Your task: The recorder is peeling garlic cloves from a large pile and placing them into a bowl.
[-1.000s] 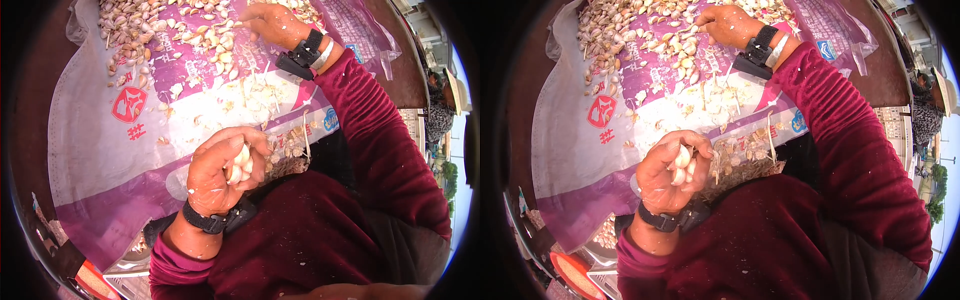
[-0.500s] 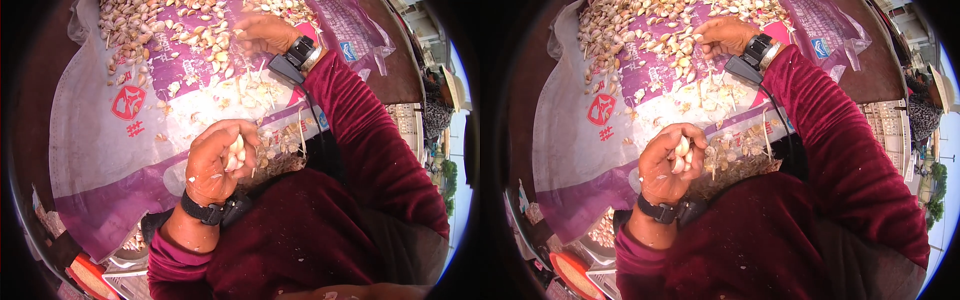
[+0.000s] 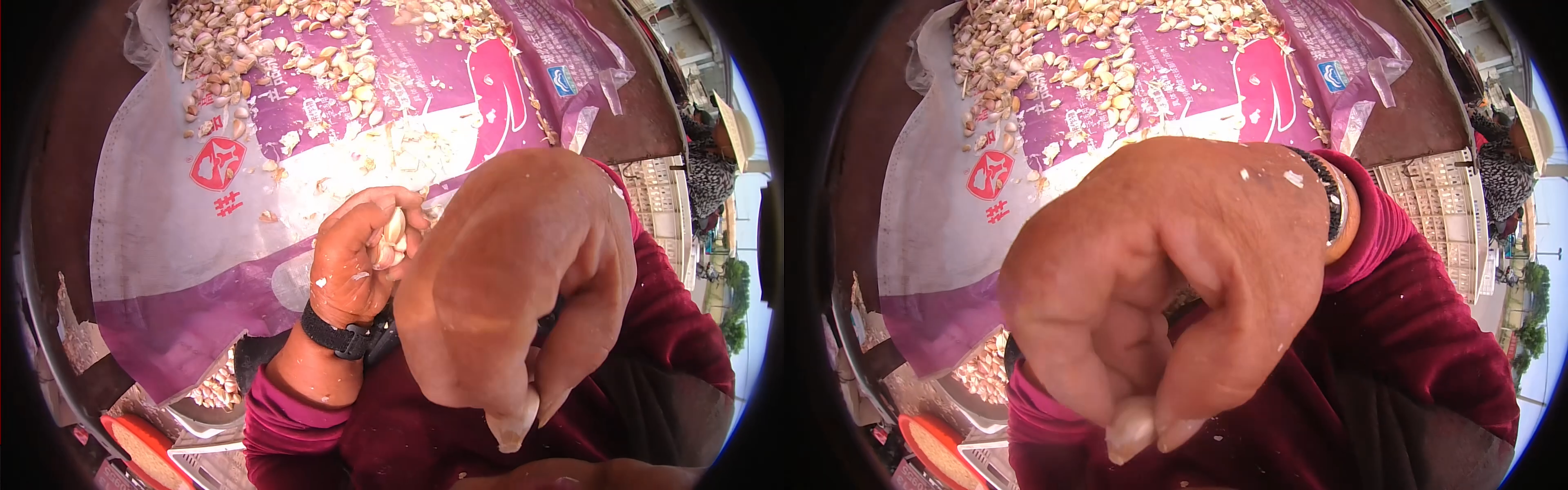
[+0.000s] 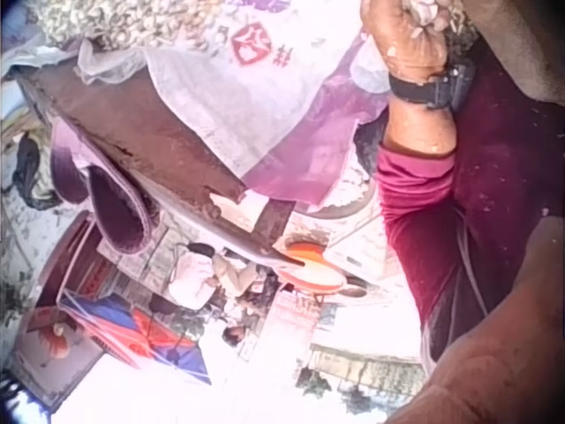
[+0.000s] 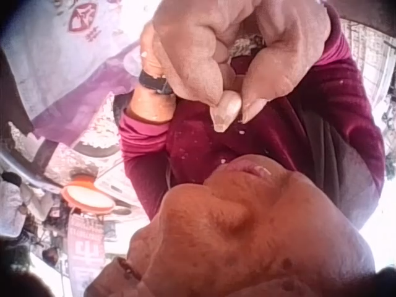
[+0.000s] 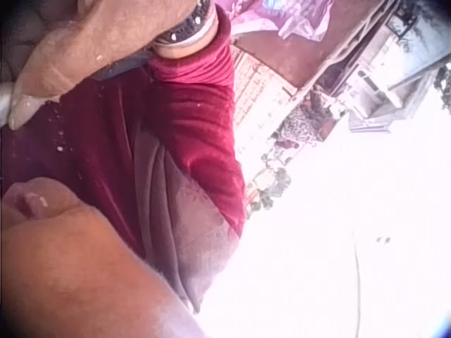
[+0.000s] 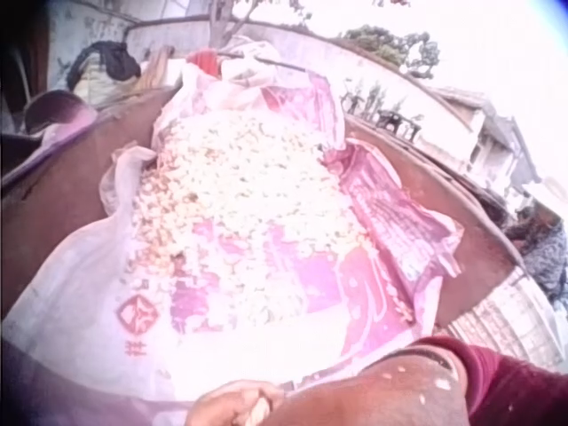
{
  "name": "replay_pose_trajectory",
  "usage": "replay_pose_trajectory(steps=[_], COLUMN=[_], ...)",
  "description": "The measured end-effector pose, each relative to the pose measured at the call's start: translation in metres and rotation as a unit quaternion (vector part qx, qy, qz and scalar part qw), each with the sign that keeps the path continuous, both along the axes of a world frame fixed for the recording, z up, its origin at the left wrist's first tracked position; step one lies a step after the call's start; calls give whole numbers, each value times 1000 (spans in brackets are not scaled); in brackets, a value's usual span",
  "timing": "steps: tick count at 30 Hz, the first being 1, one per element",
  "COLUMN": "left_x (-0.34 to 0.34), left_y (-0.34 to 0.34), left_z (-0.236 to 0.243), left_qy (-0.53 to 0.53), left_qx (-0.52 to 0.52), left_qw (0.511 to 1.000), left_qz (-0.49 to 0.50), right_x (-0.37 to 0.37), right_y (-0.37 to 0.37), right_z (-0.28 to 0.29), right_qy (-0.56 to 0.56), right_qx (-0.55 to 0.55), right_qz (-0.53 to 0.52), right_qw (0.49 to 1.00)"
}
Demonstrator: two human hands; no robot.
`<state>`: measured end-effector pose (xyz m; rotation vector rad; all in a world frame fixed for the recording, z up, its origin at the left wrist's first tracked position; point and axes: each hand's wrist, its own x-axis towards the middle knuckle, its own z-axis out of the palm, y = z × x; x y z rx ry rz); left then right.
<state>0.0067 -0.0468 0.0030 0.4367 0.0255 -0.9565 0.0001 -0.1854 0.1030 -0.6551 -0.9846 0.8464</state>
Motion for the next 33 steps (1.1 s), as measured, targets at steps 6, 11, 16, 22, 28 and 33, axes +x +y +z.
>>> replay_pose_trajectory(steps=[6,11,16,22,28,33], left_x=[-6,-7,0,3,1,6], left_y=[-4,-3,-4,-6,-4,-1], left_z=[-1,2,-8,-2,-14,-6], left_qy=[-98,-147,-32,-37,-61,47], left_qx=[81,65,54,92,64,-15], left_qw=[990,980,998,995,996,999], left_qz=[69,118,13,11,18,-10], right_x=[-1,0,3,7,7,13], right_y=[-3,-4,-8,-10,-11,-15], right_z=[19,13,5,-8,-16,-27], right_qy=[-79,-98,-120,-144,-165,-182], right_qx=[-79,-72,-61,-40,-26,-15], right_qz=[-130,-172,-217,-274,-329,-370], right_qw=[985,978,967,950,929,911])
